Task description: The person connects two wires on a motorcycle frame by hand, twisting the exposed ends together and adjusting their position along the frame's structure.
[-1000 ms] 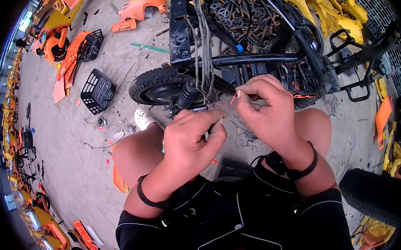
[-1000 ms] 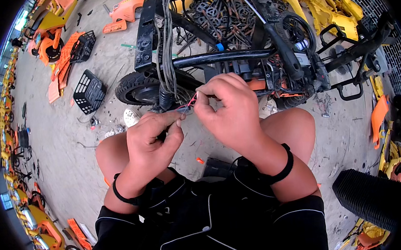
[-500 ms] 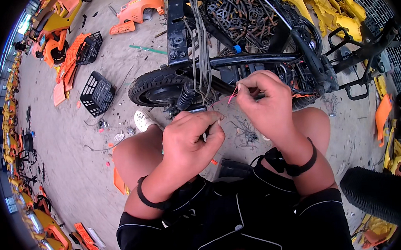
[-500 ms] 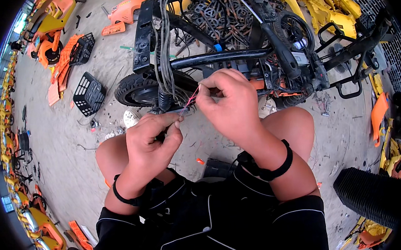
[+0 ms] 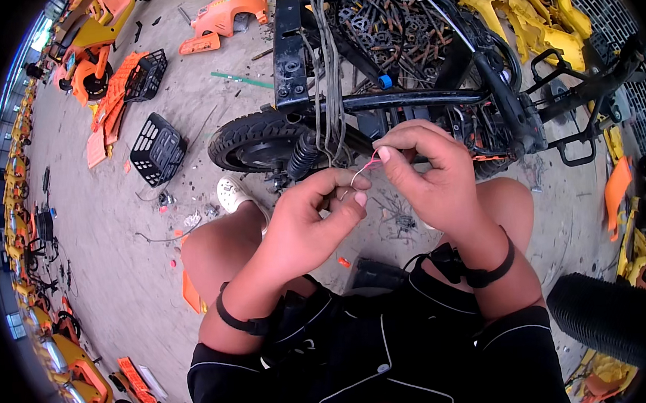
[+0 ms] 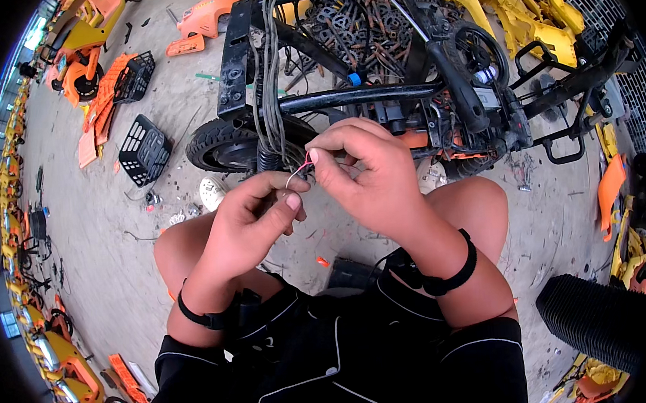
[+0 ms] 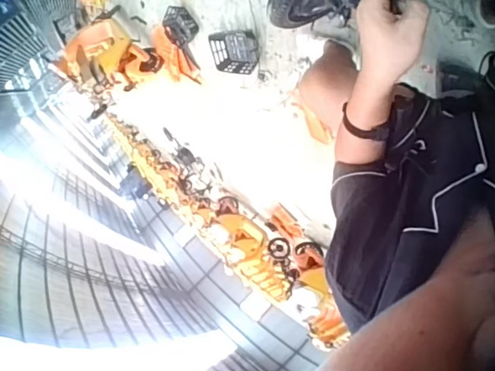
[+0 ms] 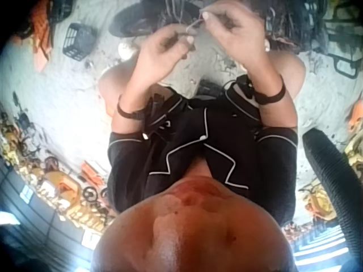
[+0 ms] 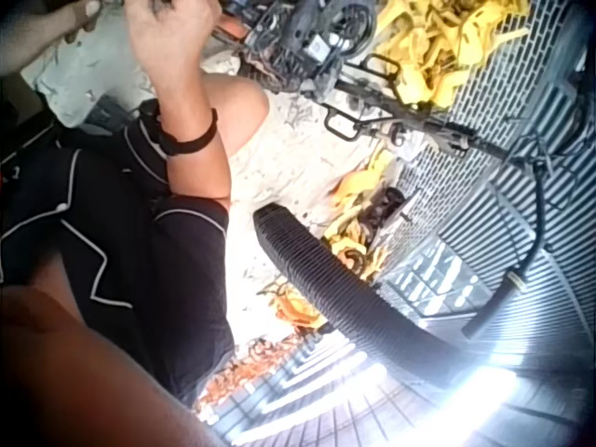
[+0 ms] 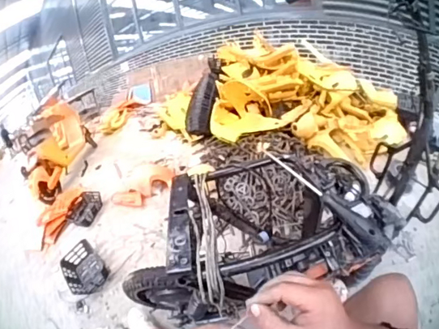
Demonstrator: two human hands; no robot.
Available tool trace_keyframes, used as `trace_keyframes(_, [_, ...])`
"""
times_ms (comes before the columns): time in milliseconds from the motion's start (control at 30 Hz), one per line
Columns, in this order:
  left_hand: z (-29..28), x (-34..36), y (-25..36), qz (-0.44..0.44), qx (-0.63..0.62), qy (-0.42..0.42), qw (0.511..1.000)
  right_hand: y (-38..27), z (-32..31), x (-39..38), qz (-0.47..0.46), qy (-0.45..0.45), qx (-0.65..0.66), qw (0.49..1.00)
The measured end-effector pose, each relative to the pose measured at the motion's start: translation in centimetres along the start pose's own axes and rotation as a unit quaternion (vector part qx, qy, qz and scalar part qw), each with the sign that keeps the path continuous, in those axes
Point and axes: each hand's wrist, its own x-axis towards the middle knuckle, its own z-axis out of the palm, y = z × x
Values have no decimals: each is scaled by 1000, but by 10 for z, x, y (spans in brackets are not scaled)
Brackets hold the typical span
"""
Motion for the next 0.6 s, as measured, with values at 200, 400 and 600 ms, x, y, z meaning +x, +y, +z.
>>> trace_keyframes(200, [-1,8,2,-33,-155,-20,987,7,1,-2,-13,-45,42,998])
trace_keyframes(400, [-1,7,-2,-24,-141,-4,990,4,0,-4,73,-68,111,989])
trace_keyframes(600, [6,4,-1,29,12,59,998,1,-9,-2,74,-151,51,984])
